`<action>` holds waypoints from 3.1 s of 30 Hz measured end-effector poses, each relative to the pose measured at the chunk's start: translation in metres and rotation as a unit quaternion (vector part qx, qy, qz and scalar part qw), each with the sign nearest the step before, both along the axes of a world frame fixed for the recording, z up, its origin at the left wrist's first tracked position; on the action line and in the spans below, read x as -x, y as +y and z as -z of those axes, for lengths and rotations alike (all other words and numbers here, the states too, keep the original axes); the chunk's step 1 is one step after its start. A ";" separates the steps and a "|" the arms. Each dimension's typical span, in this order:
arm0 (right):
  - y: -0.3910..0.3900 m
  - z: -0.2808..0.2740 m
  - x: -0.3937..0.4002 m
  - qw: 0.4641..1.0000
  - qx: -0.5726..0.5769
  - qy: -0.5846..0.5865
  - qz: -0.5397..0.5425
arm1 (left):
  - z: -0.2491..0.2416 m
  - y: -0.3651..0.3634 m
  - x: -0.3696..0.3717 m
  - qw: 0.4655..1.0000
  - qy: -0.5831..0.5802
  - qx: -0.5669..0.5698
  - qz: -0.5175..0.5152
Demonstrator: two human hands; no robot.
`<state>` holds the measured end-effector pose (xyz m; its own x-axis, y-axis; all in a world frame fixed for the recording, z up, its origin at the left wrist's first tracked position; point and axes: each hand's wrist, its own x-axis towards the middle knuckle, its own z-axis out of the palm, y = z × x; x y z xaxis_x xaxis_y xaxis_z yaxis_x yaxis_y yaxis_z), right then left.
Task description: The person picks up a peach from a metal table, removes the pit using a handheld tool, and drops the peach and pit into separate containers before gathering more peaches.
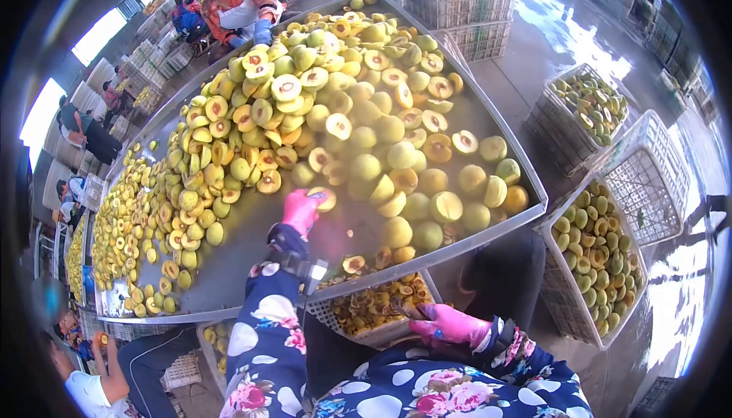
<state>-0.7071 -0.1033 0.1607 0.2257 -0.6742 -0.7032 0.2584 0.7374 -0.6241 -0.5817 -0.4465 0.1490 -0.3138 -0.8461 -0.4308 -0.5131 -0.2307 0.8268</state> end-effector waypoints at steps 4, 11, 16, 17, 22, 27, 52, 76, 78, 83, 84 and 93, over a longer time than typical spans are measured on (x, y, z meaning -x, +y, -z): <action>-0.014 -0.020 0.001 0.988 0.154 0.025 0.006 | -0.021 0.049 -0.040 0.841 0.442 -0.255 -0.182; -0.057 -0.067 -0.017 0.959 0.229 0.147 -0.074 | -0.076 0.144 -0.075 0.662 0.593 -0.391 -0.239; -0.061 -0.087 -0.030 0.933 0.263 0.215 -0.119 | -0.067 0.176 -0.085 0.780 0.555 -0.271 -0.096; -0.061 -0.087 -0.032 0.932 0.263 0.219 -0.121 | -0.069 0.181 -0.083 0.792 0.545 -0.258 -0.094; -0.056 -0.080 -0.038 0.941 0.244 0.205 -0.112 | -0.063 0.193 -0.078 0.806 0.537 -0.230 -0.093; -0.050 -0.078 -0.044 0.958 0.213 0.171 -0.083 | -0.062 0.204 -0.067 0.829 0.512 -0.190 -0.122; -0.049 -0.047 -0.040 0.985 0.105 0.028 -0.135 | -0.025 0.216 -0.049 0.890 0.412 -0.129 -0.148; -0.032 0.026 -0.031 0.979 -0.045 0.161 -0.113 | 0.028 0.172 -0.376 0.835 0.211 0.160 -0.483; -0.036 0.026 -0.038 0.971 -0.067 0.190 -0.128 | 0.068 0.141 -0.432 0.828 0.050 0.226 -0.510; -0.035 0.041 -0.043 0.977 -0.102 0.161 -0.099 | 0.168 0.074 -0.515 0.812 -0.365 0.254 -0.378; -0.033 0.047 -0.044 0.978 -0.111 0.151 -0.090 | 0.159 0.069 -0.499 0.840 -0.388 0.132 -0.354; -0.039 0.044 -0.045 0.977 -0.129 0.142 -0.093 | 0.172 0.045 -0.564 0.852 -0.445 0.184 -0.205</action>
<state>-0.6619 -0.1423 0.1165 0.0974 -0.4323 -0.8965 -0.0515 0.8974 -0.4383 -0.0179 -0.4018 -0.0234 0.3542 -0.9348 -0.0262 -0.9127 -0.3517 0.2080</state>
